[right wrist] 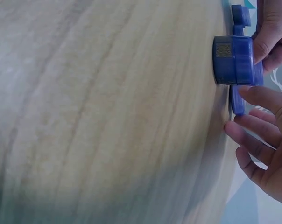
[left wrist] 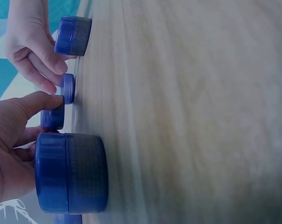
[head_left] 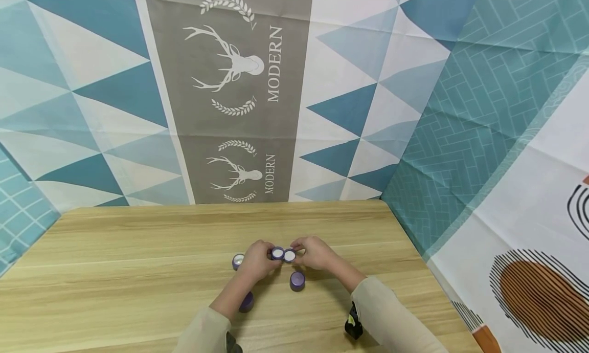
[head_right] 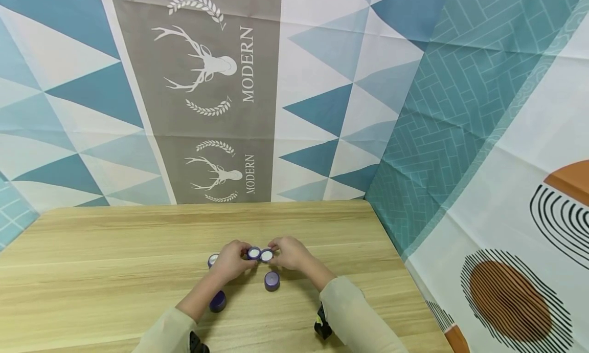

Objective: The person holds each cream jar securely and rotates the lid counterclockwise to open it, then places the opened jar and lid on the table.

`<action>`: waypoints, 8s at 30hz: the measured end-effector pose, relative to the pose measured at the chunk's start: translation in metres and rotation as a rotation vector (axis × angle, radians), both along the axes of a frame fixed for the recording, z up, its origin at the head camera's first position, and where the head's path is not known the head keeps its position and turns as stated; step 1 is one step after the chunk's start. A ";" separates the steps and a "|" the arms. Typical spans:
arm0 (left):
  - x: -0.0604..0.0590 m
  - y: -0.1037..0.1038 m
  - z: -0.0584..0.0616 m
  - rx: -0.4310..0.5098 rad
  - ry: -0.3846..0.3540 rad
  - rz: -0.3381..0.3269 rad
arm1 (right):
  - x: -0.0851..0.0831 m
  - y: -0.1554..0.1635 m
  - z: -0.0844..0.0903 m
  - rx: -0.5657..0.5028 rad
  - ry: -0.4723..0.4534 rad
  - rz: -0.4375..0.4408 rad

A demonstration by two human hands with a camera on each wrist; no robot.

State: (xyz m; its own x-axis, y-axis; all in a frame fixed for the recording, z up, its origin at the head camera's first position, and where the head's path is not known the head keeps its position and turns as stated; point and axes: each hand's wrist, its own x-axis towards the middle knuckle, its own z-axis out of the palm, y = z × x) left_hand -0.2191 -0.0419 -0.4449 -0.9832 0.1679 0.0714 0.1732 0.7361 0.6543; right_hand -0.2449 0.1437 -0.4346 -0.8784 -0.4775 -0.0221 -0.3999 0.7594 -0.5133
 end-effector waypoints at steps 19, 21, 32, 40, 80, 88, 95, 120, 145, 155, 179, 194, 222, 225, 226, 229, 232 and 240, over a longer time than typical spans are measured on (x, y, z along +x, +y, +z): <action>-0.002 -0.001 0.001 -0.008 -0.023 0.003 | -0.001 -0.005 -0.006 0.062 0.054 -0.029; -0.002 -0.001 0.001 -0.008 -0.023 0.003 | -0.001 -0.005 -0.006 0.061 0.053 -0.033; -0.005 0.001 -0.001 -0.040 -0.001 -0.014 | -0.001 -0.003 -0.007 0.066 0.055 -0.040; -0.007 0.003 -0.003 -0.083 0.005 -0.032 | -0.003 -0.001 -0.008 0.075 0.058 -0.045; 0.013 -0.006 0.010 0.151 -0.071 -0.218 | 0.018 0.025 0.010 0.003 0.048 0.079; 0.019 -0.003 0.012 0.136 -0.107 -0.286 | 0.025 0.030 0.006 -0.044 0.010 0.164; 0.022 0.004 0.010 0.098 -0.123 -0.316 | 0.028 0.032 0.000 -0.042 -0.040 0.219; 0.026 0.012 0.005 0.113 -0.115 -0.364 | 0.035 0.024 -0.003 -0.047 -0.040 0.227; 0.024 0.008 0.010 0.093 0.057 -0.252 | 0.033 0.012 0.016 -0.155 0.035 0.128; 0.026 0.007 0.010 0.050 0.108 -0.233 | 0.039 0.003 0.028 -0.051 0.111 0.140; 0.030 0.003 0.012 0.066 0.195 -0.280 | 0.041 0.001 0.036 0.021 0.256 0.299; 0.029 0.002 0.016 0.091 0.105 -0.223 | 0.041 0.001 0.042 -0.031 0.167 0.183; 0.031 0.001 0.017 0.099 0.182 -0.174 | 0.040 -0.004 0.050 0.046 0.226 0.257; 0.031 0.000 0.016 0.080 0.210 -0.173 | 0.040 -0.004 0.049 0.060 0.191 0.268; 0.031 0.000 0.016 0.080 0.214 -0.173 | 0.040 -0.004 0.049 0.061 0.180 0.266; 0.031 0.000 0.015 0.078 0.219 -0.170 | 0.040 -0.005 0.049 0.048 0.168 0.247; 0.031 -0.001 0.015 0.083 0.207 -0.165 | 0.041 -0.005 0.049 0.041 0.179 0.219; 0.032 -0.001 0.015 0.072 0.222 -0.181 | 0.040 -0.006 0.050 0.067 0.200 0.261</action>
State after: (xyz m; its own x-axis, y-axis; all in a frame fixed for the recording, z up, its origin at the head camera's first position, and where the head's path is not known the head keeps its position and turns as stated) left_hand -0.1874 -0.0428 -0.4304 -0.8967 0.3257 0.2998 0.4423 0.6336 0.6348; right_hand -0.2053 0.1379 -0.3850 -0.7167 -0.6903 0.0994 -0.6732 0.6476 -0.3570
